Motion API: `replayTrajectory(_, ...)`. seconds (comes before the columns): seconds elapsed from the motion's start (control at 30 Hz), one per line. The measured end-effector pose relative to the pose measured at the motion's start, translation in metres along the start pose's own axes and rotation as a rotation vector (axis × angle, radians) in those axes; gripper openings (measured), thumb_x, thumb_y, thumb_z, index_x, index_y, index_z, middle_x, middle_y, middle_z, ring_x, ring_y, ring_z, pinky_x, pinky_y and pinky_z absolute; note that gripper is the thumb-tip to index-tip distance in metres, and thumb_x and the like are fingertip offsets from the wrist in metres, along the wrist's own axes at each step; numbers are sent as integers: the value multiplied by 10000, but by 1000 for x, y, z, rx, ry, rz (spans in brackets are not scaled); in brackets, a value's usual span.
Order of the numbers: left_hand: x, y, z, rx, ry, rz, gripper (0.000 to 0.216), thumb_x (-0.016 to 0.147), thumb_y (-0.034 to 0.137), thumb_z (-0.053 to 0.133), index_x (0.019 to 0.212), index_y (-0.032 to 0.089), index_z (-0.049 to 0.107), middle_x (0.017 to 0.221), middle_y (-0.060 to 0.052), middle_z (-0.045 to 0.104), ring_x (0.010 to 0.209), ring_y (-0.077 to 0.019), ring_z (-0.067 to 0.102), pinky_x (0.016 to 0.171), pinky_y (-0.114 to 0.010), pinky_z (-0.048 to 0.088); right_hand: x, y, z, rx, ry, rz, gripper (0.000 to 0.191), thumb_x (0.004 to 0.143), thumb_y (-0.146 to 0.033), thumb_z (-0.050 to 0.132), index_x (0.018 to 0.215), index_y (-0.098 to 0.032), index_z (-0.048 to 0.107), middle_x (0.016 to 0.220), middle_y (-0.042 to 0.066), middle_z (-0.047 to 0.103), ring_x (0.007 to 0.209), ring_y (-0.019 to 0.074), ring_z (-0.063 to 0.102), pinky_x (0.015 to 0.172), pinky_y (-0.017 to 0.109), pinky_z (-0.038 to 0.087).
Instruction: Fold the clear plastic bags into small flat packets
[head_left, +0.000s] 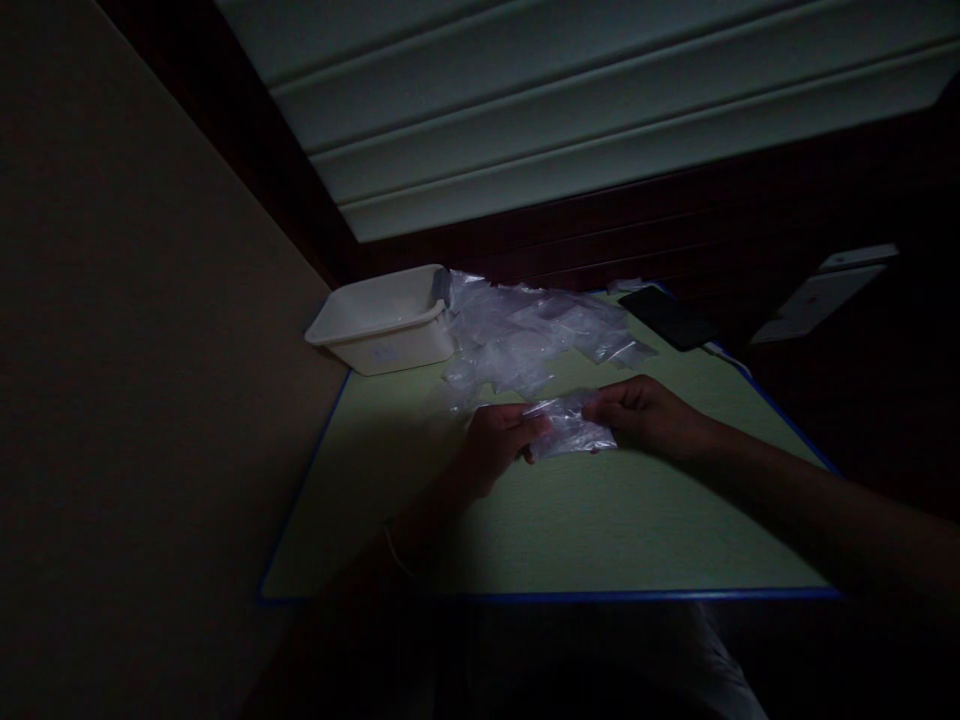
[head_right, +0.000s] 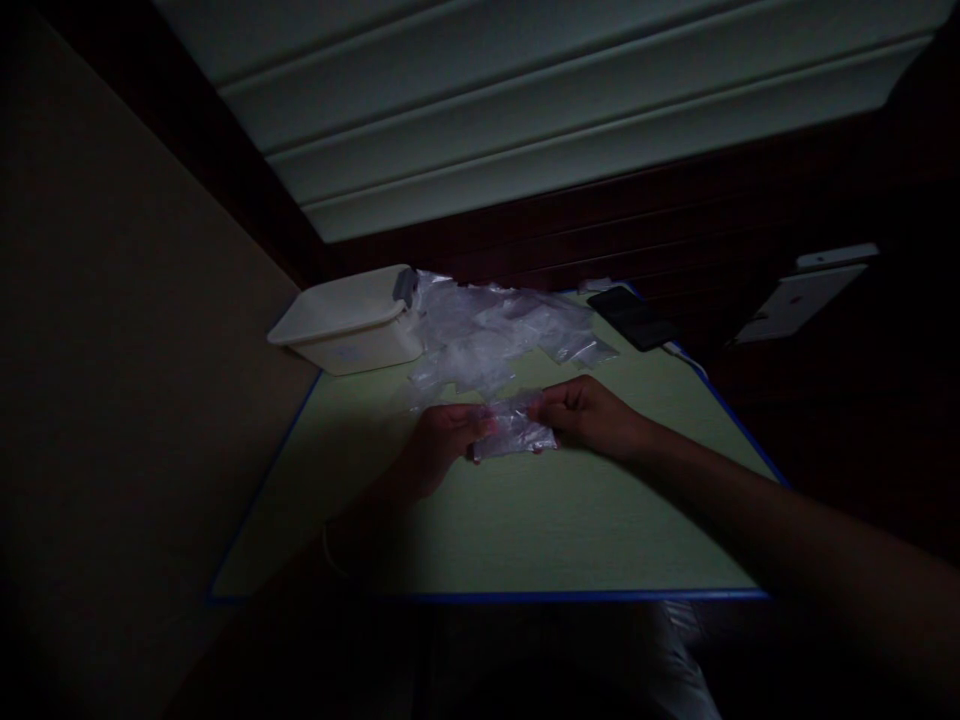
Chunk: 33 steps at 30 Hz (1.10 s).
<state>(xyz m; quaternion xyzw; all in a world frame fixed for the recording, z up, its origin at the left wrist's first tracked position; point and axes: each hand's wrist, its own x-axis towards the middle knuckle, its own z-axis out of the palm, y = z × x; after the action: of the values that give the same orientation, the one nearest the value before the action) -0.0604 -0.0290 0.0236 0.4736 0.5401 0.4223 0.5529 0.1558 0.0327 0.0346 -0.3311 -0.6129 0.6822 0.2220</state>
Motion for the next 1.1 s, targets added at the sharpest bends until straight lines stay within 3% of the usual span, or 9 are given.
replayTrajectory(0.13,1,-1,0,-94,-13,-18,372,702,354,744,988,118,727,656,-15,637,479,-66,496,441,-202,385,1,1,0,33,-20,-33,310,785,-447,687,753,-139,686,656,33,652,559,120,538,542,256,418)
replayTrajectory(0.3,2,2,1,-224,-35,-15,346,680,309,745,961,110,720,662,-37,665,531,-115,597,445,-209,378,1,2,2,201,38,-24,245,758,-342,704,933,-172,717,655,32,685,530,122,562,493,241,403)
replayTrajectory(0.53,4,2,0,-279,-66,4,238,690,255,700,884,117,719,666,-48,676,567,-139,637,477,-222,404,3,1,3,308,60,7,170,683,-242,677,819,-164,744,668,57,702,562,140,602,500,243,422)
replayTrajectory(0.73,4,3,-2,-260,-46,-5,167,640,237,655,734,113,716,618,-38,651,487,-98,539,465,-220,393,1,2,-1,237,85,-49,173,659,-219,626,742,-158,765,700,57,716,631,169,616,611,294,471)
replayTrajectory(0.87,3,5,-4,-214,-34,2,252,676,324,600,701,101,717,589,-65,640,499,-118,533,489,-245,398,-4,-2,-3,127,77,-97,224,717,-285,606,776,-156,779,759,68,733,723,196,641,701,319,483)
replayTrajectory(1.0,2,5,-5,-17,42,-10,281,728,373,633,744,113,738,596,-50,646,539,-118,545,518,-230,387,-5,-3,-3,-73,116,-99,240,761,-342,635,820,-157,777,756,66,729,656,172,605,605,295,464)
replayTrajectory(1.1,1,5,-7,110,53,59,233,698,328,703,815,132,749,671,-35,685,568,-103,543,537,-211,378,-4,1,-3,-125,107,-101,255,762,-341,658,900,-157,768,666,31,682,538,117,520,503,253,394)
